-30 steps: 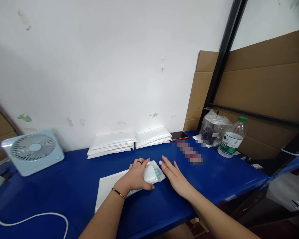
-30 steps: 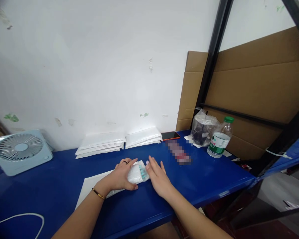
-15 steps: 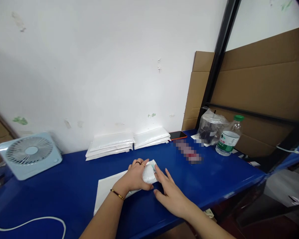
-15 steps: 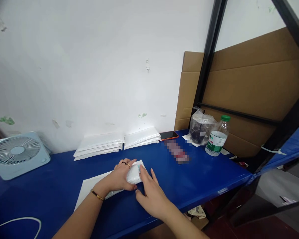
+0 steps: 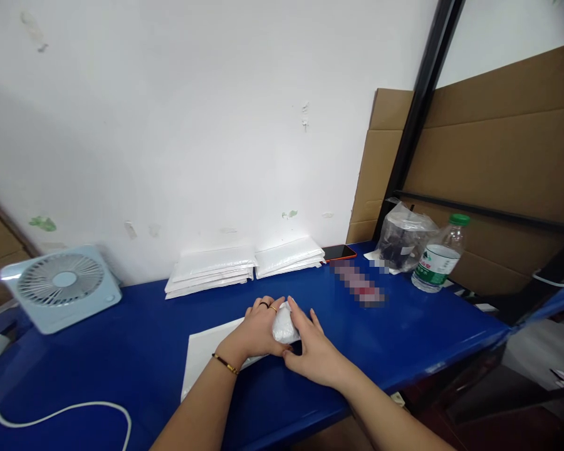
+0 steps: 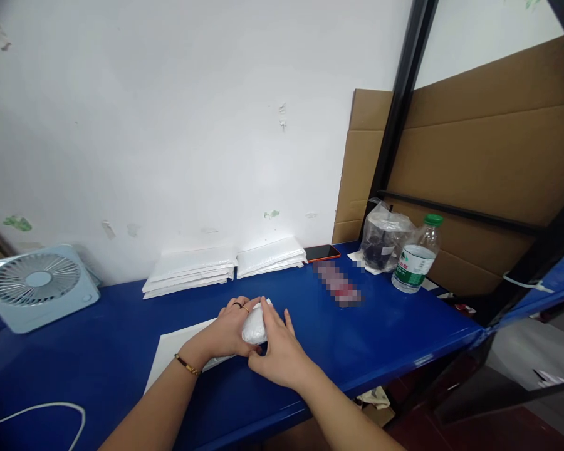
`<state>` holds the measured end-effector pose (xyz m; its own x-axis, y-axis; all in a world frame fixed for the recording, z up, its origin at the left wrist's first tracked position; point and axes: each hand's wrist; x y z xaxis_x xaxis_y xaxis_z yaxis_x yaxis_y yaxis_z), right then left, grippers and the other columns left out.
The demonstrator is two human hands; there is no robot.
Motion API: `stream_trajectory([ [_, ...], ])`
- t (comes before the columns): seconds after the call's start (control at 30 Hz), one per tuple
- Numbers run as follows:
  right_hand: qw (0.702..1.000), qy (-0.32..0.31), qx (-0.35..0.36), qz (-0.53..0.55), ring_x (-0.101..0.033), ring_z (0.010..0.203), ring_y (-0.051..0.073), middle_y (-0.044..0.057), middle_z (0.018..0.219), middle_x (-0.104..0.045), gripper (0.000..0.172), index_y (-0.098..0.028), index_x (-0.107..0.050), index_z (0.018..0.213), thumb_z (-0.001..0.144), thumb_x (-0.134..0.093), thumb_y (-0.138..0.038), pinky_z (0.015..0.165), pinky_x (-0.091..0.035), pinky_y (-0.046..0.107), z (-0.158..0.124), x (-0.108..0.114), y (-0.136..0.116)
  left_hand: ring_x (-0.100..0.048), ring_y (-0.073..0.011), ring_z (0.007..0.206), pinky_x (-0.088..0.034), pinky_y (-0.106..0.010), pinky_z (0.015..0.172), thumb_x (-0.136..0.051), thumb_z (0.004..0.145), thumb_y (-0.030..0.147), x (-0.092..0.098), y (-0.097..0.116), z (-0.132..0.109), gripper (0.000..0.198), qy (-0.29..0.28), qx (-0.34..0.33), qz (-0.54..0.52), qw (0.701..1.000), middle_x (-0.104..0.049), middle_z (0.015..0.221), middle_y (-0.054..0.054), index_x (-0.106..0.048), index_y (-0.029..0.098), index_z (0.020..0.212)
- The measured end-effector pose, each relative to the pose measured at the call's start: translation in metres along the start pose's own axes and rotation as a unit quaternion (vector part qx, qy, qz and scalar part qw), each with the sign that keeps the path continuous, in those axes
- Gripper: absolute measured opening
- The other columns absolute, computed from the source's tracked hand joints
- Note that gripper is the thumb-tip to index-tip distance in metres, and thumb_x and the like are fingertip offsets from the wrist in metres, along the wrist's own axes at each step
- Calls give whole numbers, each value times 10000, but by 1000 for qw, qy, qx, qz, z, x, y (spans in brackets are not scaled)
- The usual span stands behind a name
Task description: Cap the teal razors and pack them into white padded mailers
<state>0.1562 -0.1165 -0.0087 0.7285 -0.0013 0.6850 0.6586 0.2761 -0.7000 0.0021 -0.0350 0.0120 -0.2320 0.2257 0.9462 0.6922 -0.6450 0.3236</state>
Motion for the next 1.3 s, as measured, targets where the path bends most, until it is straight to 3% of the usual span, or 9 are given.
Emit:
stream_trajectory([
  [0.07,1000,-7,9,8,-129,1360,200,45,1478,-185,959,-246,60,1421,683,-552,-228,1097,43,482,-2,2,2,-343,-299,1151,-322,-412,942,-700,473,535,-1,-1,0,1043,2,-4,-2,1000,-398,1231,-81,-240,279,1373],
  [0.2,999,39,-31,-3,-124,1360,218,82,1431,-303,936,-217,8,1428,694,-571,-265,1091,61,492,-6,4,4,-335,-310,1160,-311,-425,950,-696,467,533,-3,-3,1,1064,6,-1,4,1000,-384,1252,-90,-228,263,1384],
  [0.37,998,-20,-5,60,-196,1344,202,73,1390,-383,933,-223,53,1423,715,-554,-247,1095,36,486,-9,10,-1,-337,-310,1161,-310,-420,950,-686,467,565,-3,-2,1,1054,6,-1,-3,1000,-391,1247,-85,-244,273,1378],
  [0.53,996,43,-57,47,-299,1304,192,90,1247,-530,856,-190,-41,1427,732,-536,-253,1093,61,474,-10,17,2,-338,-316,1162,-308,-427,947,-666,468,606,-3,-2,1,1062,8,-4,-5,1000,-389,1253,-85,-236,280,1382],
  [0.7,996,-17,-17,88,-336,1285,194,106,1315,-466,904,-186,-41,1423,680,-555,-191,1095,42,482,-7,16,6,-340,-317,1165,-310,-422,949,-680,463,591,-2,-2,0,1078,6,2,-3,1000,-392,1248,-89,-233,262,1386],
  [0.9,997,72,-40,-13,-309,1297,203,69,1253,-518,824,-225,-98,1418,707,-513,-198,1095,51,489,-25,19,5,-337,-318,1169,-300,-422,963,-677,453,632,-1,-2,0,1095,1,9,-12,1000,-380,1259,-90,-233,274,1387],
  [1.1,1000,8,-2,15,-362,1268,203,85,1307,-470,905,-217,-2,1424,683,-518,-175,1098,21,503,-26,10,1,-330,-314,1174,-295,-428,967,-675,474,624,1,-1,-1,1072,0,5,-18,1000,-376,1262,-90,-232,278,1386],
  [1.2,998,61,-4,-30,-330,1286,223,74,1393,-362,866,-248,-57,1421,688,-514,-177,1101,3,506,-29,8,2,-323,-318,1184,-292,-423,970,-678,469,623,1,0,-2,1081,-4,10,-18,1000,-371,1269,-88,-227,276,1388],
  [1.3,993,99,-26,-52,-378,1254,224,65,1325,-450,811,-250,-106,1416,712,-505,-186,1104,28,503,-35,7,3,-314,-321,1191,-284,-425,974,-681,464,623,1,1,-1,1086,-5,11,-19,1000,-365,1277,-88,-226,278,1388],
])
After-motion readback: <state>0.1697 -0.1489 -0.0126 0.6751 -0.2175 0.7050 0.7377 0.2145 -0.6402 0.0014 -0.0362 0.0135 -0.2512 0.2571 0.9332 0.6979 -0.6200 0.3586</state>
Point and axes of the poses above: each hand's wrist, its own z-axis towards the middle knuckle, its own x-axis out of the back of the hand, y = z × x
